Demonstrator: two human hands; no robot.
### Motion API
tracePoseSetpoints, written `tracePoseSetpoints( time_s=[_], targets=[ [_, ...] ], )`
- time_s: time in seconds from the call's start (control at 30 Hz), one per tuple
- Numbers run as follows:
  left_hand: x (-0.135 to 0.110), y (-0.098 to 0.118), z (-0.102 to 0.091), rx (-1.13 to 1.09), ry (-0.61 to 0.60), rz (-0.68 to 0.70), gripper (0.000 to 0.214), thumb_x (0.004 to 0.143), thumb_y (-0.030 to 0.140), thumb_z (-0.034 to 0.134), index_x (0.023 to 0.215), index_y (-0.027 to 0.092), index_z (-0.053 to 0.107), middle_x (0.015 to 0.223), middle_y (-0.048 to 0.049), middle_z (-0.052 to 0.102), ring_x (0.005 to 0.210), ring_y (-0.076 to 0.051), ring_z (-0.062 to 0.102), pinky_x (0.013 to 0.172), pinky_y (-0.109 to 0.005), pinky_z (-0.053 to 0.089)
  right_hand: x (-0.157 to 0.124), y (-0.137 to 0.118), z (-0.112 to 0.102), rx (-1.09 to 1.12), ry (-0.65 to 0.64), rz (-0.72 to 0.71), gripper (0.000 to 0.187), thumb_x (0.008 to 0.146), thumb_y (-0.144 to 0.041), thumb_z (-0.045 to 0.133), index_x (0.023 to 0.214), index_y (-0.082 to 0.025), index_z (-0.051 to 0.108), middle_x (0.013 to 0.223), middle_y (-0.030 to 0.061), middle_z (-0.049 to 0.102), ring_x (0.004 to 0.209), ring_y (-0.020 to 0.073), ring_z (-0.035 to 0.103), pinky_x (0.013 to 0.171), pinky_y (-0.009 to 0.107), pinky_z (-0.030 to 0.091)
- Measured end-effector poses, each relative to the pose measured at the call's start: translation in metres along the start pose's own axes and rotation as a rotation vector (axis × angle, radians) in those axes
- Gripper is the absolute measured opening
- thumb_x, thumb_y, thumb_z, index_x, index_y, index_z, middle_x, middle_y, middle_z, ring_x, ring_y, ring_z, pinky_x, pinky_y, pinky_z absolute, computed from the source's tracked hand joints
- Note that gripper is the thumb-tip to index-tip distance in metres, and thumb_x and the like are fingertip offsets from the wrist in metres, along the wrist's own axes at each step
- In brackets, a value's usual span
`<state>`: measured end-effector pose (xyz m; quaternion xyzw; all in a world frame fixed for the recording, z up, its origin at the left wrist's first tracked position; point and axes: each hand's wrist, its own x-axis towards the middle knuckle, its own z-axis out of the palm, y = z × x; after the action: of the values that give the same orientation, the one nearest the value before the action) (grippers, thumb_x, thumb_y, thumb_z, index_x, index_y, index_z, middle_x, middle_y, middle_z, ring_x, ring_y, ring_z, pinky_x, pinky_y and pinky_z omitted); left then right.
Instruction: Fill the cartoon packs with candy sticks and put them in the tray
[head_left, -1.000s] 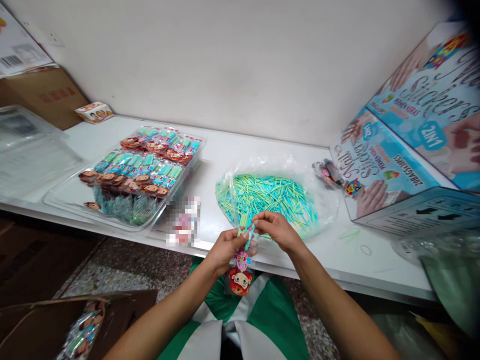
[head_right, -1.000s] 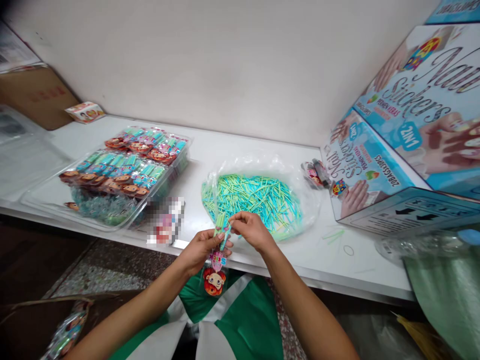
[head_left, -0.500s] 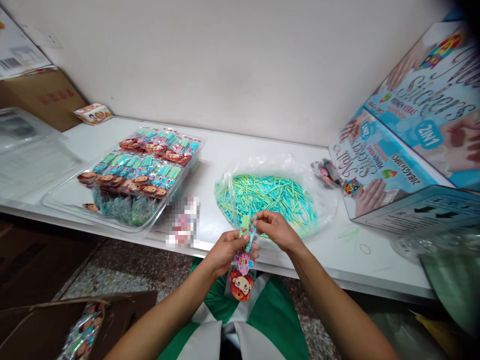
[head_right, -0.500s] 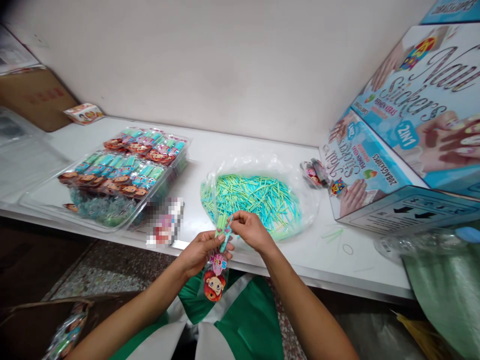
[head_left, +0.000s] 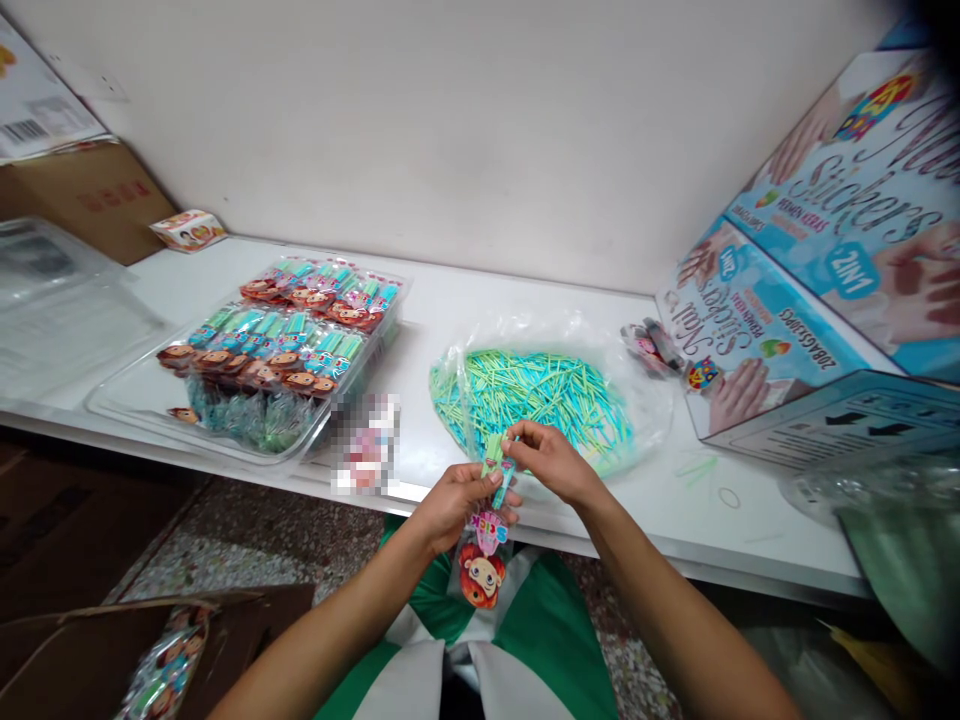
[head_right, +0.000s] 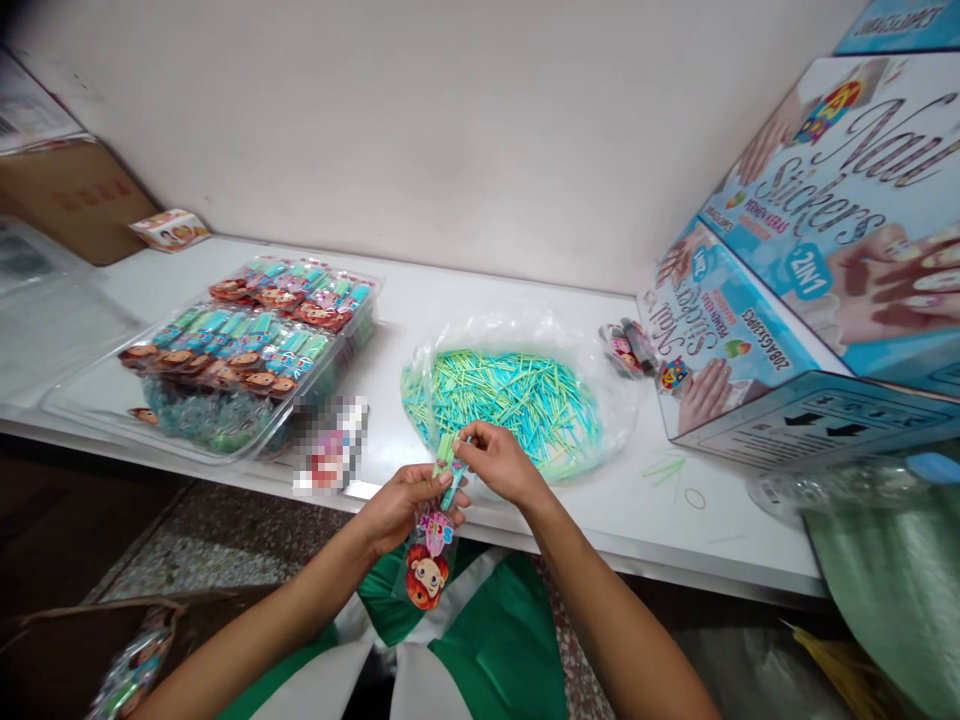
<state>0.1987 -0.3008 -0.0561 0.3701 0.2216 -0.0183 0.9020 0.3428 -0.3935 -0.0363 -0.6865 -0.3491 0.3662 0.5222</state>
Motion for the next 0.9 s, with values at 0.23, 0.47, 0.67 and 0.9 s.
tracePoseSetpoints(
  time_s=[0.23,0.47,0.67,0.9],
  targets=[
    [-0.0011,0.0026,0.0010,-0.005,0.024,0.004,0.039,0.069,0.037,0.073,0.090,0.007,0.063,0.073,-0.0123,0.069,0.057,-0.020,0.065,0.056,-0.030,0.050,0.0006,0.0007,0.0011,0.047,-0.010,0.006,0.009,0.075,-0.024,0.055,0.083,-0.019,0.055,0.065,-0.0038,0.053,0.058,0.0114,0.052,0.057,0.025,0.043],
    [0.0000,0.0024,-0.0008,0.013,-0.007,0.005,0.039,0.069,0.038,0.072,0.090,0.006,0.064,0.073,-0.0130,0.068,0.057,-0.021,0.065,0.053,-0.030,0.051,-0.0013,-0.0068,0.0017,-0.020,-0.016,-0.067,0.019,0.079,-0.035,0.056,0.087,-0.019,0.061,0.068,-0.0025,0.053,0.062,0.0113,0.048,0.059,0.025,0.040],
    [-0.0009,0.0012,-0.0010,0.015,-0.027,-0.003,0.037,0.071,0.038,0.070,0.091,0.007,0.064,0.072,-0.0121,0.068,0.056,-0.020,0.064,0.053,-0.030,0.051,-0.0006,-0.0063,0.0015,-0.059,-0.027,-0.089,0.015,0.079,-0.031,0.054,0.080,-0.019,0.061,0.069,-0.0016,0.054,0.064,0.0119,0.048,0.060,0.025,0.038],
    [-0.0014,0.0000,-0.0019,0.034,-0.025,0.010,0.039,0.070,0.040,0.071,0.092,0.009,0.064,0.074,-0.0106,0.069,0.056,-0.020,0.065,0.054,-0.029,0.050,-0.0009,-0.0035,0.0027,-0.112,0.017,-0.099,0.016,0.077,-0.023,0.051,0.092,-0.021,0.057,0.074,-0.0023,0.054,0.067,0.0127,0.051,0.063,0.025,0.041]
  ],
)
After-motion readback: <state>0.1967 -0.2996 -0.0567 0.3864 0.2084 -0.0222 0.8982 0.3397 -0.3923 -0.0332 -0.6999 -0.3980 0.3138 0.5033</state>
